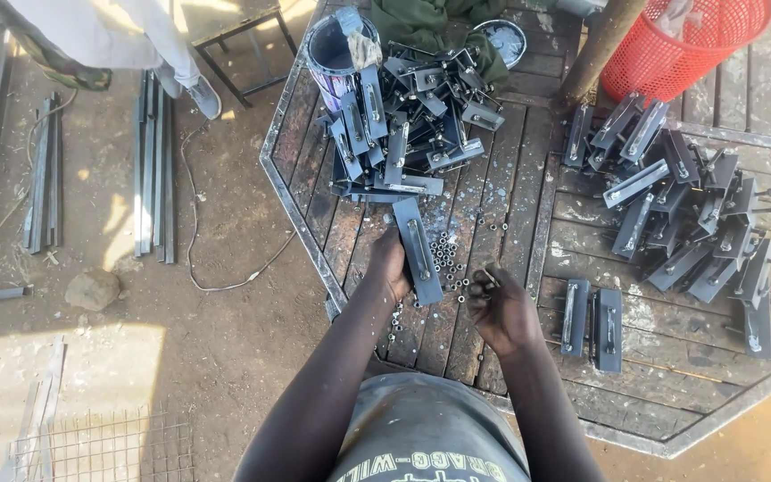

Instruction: Assembling metal brackets by manually inserting small bolts into pre-drilled holes on a wooden work table.

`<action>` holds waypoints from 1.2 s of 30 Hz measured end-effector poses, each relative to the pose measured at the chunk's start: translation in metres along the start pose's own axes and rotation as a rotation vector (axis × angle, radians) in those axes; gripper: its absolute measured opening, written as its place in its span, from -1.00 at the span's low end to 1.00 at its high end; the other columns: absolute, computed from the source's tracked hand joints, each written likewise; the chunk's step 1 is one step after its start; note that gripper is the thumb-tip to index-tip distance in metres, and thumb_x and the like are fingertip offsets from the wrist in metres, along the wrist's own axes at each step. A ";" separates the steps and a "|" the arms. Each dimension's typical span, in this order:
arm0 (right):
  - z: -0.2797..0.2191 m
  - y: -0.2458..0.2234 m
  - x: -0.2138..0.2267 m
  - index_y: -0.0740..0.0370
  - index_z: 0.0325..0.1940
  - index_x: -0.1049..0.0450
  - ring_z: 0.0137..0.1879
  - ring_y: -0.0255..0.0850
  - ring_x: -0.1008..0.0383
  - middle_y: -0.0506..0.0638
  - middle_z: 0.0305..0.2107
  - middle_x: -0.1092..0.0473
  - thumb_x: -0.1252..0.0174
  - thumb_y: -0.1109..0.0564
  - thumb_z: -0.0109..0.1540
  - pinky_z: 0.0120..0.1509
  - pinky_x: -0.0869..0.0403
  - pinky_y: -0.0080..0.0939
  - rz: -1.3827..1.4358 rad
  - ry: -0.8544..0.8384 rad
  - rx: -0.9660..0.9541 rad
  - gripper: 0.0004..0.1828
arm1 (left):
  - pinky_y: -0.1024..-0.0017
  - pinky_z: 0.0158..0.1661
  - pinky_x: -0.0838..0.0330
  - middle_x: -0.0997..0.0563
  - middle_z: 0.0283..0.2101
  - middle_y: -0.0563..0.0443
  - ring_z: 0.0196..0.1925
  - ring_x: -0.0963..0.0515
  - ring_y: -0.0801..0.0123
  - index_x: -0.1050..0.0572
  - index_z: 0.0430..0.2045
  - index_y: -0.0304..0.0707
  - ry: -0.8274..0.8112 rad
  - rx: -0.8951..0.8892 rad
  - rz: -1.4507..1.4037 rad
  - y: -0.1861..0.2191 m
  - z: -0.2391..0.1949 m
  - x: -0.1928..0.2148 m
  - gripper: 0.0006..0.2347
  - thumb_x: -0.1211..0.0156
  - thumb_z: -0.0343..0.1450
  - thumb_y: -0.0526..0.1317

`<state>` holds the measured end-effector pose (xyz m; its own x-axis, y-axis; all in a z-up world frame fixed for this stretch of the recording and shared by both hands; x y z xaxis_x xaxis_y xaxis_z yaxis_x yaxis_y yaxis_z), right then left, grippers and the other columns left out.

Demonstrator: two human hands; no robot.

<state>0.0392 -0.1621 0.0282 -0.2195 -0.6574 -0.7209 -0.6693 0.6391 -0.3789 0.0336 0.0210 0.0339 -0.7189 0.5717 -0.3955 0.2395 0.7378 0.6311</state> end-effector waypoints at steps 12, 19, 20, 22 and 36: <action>-0.011 -0.012 0.029 0.22 0.17 -0.47 -0.32 -0.32 -0.49 -0.06 -0.44 -0.38 0.03 0.00 0.46 -0.26 -0.55 -0.47 -0.202 0.010 0.165 -0.67 | 0.15 -0.60 -0.64 -0.61 -0.45 -0.18 -0.55 -0.67 0.08 -0.44 -0.33 -0.16 -0.197 0.080 0.169 -0.029 0.028 -0.012 -0.67 -0.38 0.38 0.07; 0.005 -0.023 0.028 0.30 0.23 -0.46 -0.27 -0.32 -0.49 -0.05 -0.33 -0.40 0.03 0.07 0.45 -0.24 -0.51 -0.47 -0.239 0.043 0.194 -0.64 | 0.20 -0.62 -0.63 -0.56 -0.47 -0.14 -0.53 -0.67 0.11 -0.46 -0.27 -0.25 -0.261 0.011 0.258 -0.042 0.034 -0.016 -0.64 -0.39 0.37 0.05; 0.008 -0.025 0.029 0.27 0.21 -0.47 -0.21 -0.26 -0.55 0.00 -0.27 -0.46 -0.02 0.12 0.42 -0.18 -0.56 -0.43 -0.230 0.030 0.212 -0.68 | 0.20 -0.56 -0.64 -0.57 -0.44 -0.14 -0.50 -0.66 0.14 -0.45 -0.21 -0.28 -0.280 0.015 0.296 -0.039 0.031 -0.020 -0.62 -0.40 0.36 0.01; 0.017 -0.026 0.034 0.23 0.19 -0.48 -0.15 -0.21 -0.62 0.05 -0.20 -0.52 -0.07 0.17 0.40 -0.12 -0.60 -0.40 -0.221 0.022 0.229 -0.71 | 0.20 -0.49 -0.66 -0.58 -0.41 -0.14 -0.47 -0.66 0.17 -0.44 -0.14 -0.31 -0.298 0.023 0.334 -0.033 0.020 -0.027 -0.60 -0.41 0.34 -0.02; 0.037 -0.032 0.021 0.27 0.12 -0.52 -0.13 -0.13 -0.68 0.19 -0.18 -0.58 -0.16 0.23 0.34 -0.09 -0.70 -0.35 -0.185 -0.020 0.285 -0.74 | 0.25 -0.28 -0.64 -0.44 -0.22 -0.22 -0.31 -0.50 0.29 -0.20 0.31 -0.57 -0.302 -0.124 0.736 -0.023 0.021 -0.036 -0.41 0.19 0.61 0.10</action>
<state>0.0824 -0.1820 0.0038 -0.0969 -0.7663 -0.6351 -0.4704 0.5976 -0.6493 0.0676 -0.0089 0.0193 -0.1926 0.9813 -0.0017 0.4962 0.0989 0.8626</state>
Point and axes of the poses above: each hand's wrist, its own z-axis towards the middle knuckle, its own x-axis out of the back of the hand, y = z × x, the point moved 9 cm from there along z, towards the middle knuckle
